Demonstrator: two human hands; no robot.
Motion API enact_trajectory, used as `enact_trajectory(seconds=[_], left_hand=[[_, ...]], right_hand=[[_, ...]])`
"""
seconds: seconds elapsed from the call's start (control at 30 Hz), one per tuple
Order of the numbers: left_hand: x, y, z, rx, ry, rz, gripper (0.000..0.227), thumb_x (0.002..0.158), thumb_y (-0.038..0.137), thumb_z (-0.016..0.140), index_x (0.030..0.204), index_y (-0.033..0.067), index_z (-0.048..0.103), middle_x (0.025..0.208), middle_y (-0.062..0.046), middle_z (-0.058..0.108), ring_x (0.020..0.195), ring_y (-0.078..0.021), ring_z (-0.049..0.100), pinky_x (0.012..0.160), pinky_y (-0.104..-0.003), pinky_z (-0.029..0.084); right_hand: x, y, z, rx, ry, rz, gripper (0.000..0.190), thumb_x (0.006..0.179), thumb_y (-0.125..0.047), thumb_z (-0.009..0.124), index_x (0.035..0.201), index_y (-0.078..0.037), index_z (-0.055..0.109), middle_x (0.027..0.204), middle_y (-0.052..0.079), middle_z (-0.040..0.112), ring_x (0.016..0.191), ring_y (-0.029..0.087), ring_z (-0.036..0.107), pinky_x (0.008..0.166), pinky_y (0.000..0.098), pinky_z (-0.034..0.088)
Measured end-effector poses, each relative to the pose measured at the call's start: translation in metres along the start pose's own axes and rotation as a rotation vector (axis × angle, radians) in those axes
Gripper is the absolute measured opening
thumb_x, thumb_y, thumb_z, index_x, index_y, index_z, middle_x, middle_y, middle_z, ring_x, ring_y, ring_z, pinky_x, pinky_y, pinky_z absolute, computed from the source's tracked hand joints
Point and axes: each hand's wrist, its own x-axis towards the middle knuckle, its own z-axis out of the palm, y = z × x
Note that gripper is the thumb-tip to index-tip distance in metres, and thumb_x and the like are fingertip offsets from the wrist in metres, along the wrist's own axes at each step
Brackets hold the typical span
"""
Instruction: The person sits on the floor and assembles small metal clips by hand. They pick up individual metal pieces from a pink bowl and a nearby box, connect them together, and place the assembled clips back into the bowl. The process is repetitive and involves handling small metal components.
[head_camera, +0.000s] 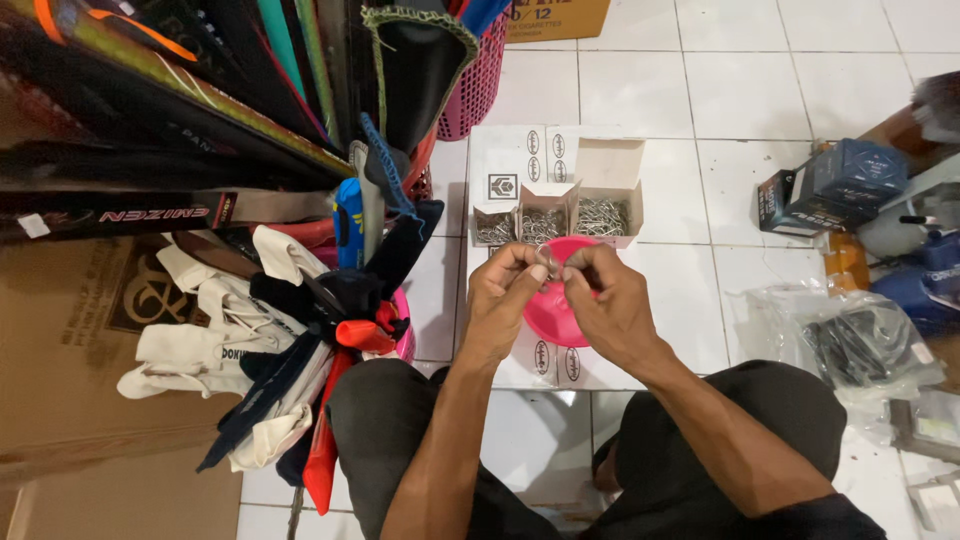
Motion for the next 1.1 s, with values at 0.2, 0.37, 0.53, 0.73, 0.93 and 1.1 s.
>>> enact_trajectory(seconds=[0.2,0.37,0.53,0.73,0.93,1.1], left_hand=[[0.001,-0.012,-0.005,0.025,0.005,0.019,0.013,0.095,0.011,0.07,0.098,-0.0009,0.067,0.09,-0.013,0.069,0.084,-0.014,0.063,0.074,-0.024,0.053],[0.001,-0.011,-0.003,-0.022,0.059,-0.003,0.011,0.095,0.01,0.07,0.095,0.0014,0.064,0.087,-0.011,0.067,0.08,-0.0142,0.063,0.07,-0.025,0.053],[0.005,0.003,-0.007,-0.048,0.096,-0.006,0.009,0.095,0.009,0.068,0.093,0.0032,0.062,0.086,-0.011,0.065,0.078,-0.0159,0.062,0.066,-0.025,0.051],[0.009,0.025,-0.017,0.126,0.384,-0.039,0.003,0.089,0.003,0.064,0.09,0.0056,0.062,0.079,-0.006,0.063,0.065,-0.0104,0.057,0.061,-0.021,0.049],[0.011,0.023,-0.025,0.185,0.577,-0.084,0.004,0.085,0.004,0.062,0.087,0.007,0.062,0.07,-0.006,0.062,0.055,-0.0084,0.054,0.057,-0.021,0.043],[0.013,0.021,-0.029,0.181,0.625,-0.149,0.005,0.083,0.004,0.062,0.086,0.0076,0.063,0.07,-0.008,0.064,0.055,-0.0111,0.054,0.058,-0.023,0.041]], right_hand=[[0.005,-0.009,0.004,-0.001,0.025,0.042,0.002,0.092,0.0,0.065,0.092,-0.001,0.067,0.068,0.014,0.065,0.057,0.021,0.061,0.052,0.0349,0.051],[0.005,0.002,0.009,-0.005,0.028,0.08,0.002,0.091,-0.003,0.066,0.092,-0.003,0.068,0.068,0.013,0.065,0.059,0.02,0.061,0.055,0.0351,0.052],[0.02,0.019,0.004,-0.054,0.04,0.08,0.003,0.094,-0.006,0.064,0.094,-0.004,0.067,0.068,0.013,0.063,0.061,0.021,0.06,0.054,0.0356,0.049],[0.06,0.054,0.02,-0.494,-0.225,0.136,0.015,0.096,-0.015,0.06,0.102,-0.003,0.066,0.084,0.026,0.069,0.087,0.05,0.068,0.071,0.0591,0.053],[0.093,0.132,0.084,-0.812,-0.46,0.213,0.02,0.089,-0.019,0.062,0.105,-0.012,0.073,0.086,0.018,0.075,0.09,0.042,0.075,0.08,0.0538,0.059],[0.103,0.144,0.115,-0.977,-0.502,0.016,0.023,0.091,-0.018,0.054,0.098,-0.006,0.072,0.083,0.017,0.074,0.081,0.038,0.076,0.068,0.0545,0.061]])
